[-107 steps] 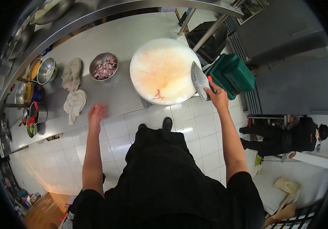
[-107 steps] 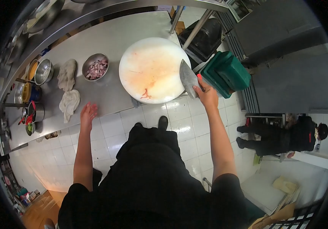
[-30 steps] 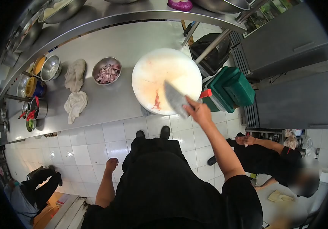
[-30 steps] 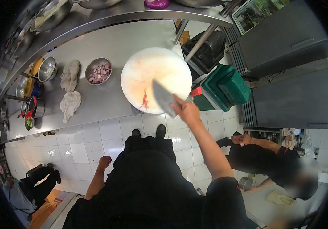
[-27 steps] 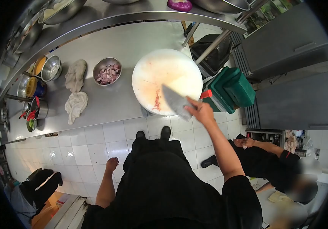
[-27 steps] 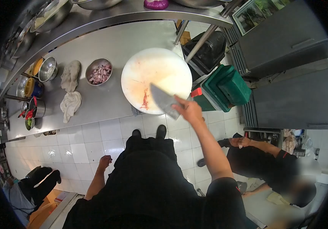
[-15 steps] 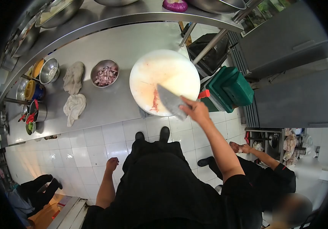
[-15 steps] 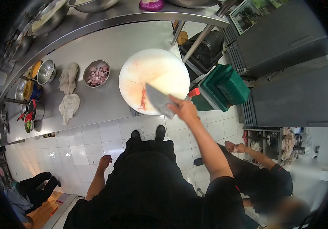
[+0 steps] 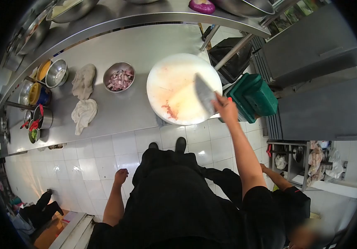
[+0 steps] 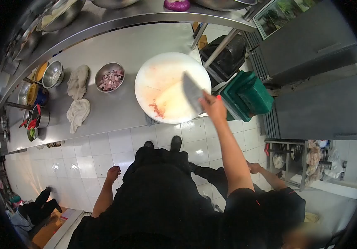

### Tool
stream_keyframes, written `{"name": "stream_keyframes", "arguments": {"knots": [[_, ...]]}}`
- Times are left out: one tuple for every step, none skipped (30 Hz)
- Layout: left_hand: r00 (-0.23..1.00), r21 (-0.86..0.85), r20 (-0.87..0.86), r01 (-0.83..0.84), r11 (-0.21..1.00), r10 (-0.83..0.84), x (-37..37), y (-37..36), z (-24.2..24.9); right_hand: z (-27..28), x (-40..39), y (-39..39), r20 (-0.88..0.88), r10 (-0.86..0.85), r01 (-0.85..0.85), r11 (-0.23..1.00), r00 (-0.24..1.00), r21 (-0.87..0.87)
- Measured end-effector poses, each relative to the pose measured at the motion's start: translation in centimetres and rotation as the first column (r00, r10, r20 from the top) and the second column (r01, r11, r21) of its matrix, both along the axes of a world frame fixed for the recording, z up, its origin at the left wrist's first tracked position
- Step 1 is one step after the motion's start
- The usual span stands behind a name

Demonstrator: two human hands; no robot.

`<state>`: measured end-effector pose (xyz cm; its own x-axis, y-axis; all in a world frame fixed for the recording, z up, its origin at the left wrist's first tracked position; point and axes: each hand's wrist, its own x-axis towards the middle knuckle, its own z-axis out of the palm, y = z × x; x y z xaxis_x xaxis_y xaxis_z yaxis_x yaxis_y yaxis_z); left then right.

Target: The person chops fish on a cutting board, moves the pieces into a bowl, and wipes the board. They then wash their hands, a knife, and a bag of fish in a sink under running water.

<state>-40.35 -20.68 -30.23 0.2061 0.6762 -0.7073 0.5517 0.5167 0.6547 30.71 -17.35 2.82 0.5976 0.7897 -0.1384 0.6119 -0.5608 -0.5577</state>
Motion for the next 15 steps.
{"name": "stream_keyframes", "arguments": {"knots": [[1.000,-0.013,-0.006,-0.024,1.000,0.024,0.4,0.2,0.8,0.1,1.0,0.5,0.005,-0.079,0.078,0.991,0.997,0.110],[0.999,-0.028,-0.014,-0.049,0.998,0.049,0.6,0.2,1.8,-0.3,1.1,0.6,0.020,-0.063,0.061,0.994,0.998,0.090],[0.997,-0.043,-0.022,-0.072,0.996,0.071,0.6,0.0,2.6,0.2,0.2,1.0,0.034,-0.049,0.047,0.997,0.998,0.069],[0.997,-0.055,-0.030,-0.067,0.996,0.065,0.0,-0.4,2.1,0.4,-0.7,1.2,0.048,-0.038,0.036,0.998,0.998,0.048],[0.998,-0.064,-0.036,-0.061,0.996,0.059,-0.6,-0.7,1.5,-0.5,-2.3,0.9,0.185,0.096,-0.096,0.995,0.978,-0.010],[0.998,-0.073,-0.041,-0.057,0.996,0.054,-1.0,-0.9,1.1,-0.4,-3.9,0.3,0.220,0.191,-0.207,0.977,0.957,0.055],[0.997,-0.089,-0.060,-0.057,0.994,0.051,-0.8,-0.8,1.7,-0.4,-4.9,-0.1,0.262,0.281,-0.319,0.941,0.924,0.116],[0.996,-0.105,-0.078,-0.057,0.993,0.049,-0.7,-0.9,2.3,-0.8,-4.4,-0.3,0.271,0.293,-0.334,0.936,0.917,0.116],[0.994,-0.123,-0.098,-0.056,0.991,0.044,-0.6,-1.1,2.9,-0.4,-3.1,-0.2,0.118,0.199,-0.211,0.972,0.973,0.102],[0.985,-0.014,-0.097,0.141,0.990,-0.142,-1.5,-1.1,2.0,0.2,-1.3,0.4,-0.036,0.093,-0.091,0.994,0.995,0.067],[0.940,0.094,-0.115,0.331,0.939,-0.320,-2.9,-0.8,0.4,0.8,-0.3,1.0,-0.184,-0.021,0.024,1.000,0.983,0.013],[0.863,0.195,-0.153,0.504,0.841,-0.482,-3.7,-0.8,-0.6,1.7,-0.2,1.5,-0.144,-0.081,0.081,0.997,0.986,-0.004],[0.928,0.121,-0.114,0.366,0.922,-0.354,-3.7,-0.9,-0.8,2.9,-0.2,2.2,-0.101,-0.138,0.137,0.990,0.985,-0.016],[0.973,0.042,-0.085,0.218,0.975,-0.214,-3.7,-1.0,-1.0,3.4,-0.2,2.7,-0.058,-0.194,0.193,0.981,0.979,-0.025],[0.995,-0.043,-0.068,0.069,0.997,-0.072,-3.7,-0.9,-1.0,2.3,-1.0,2.2,0.008,-0.076,0.076,0.997,0.997,-0.012]]}}
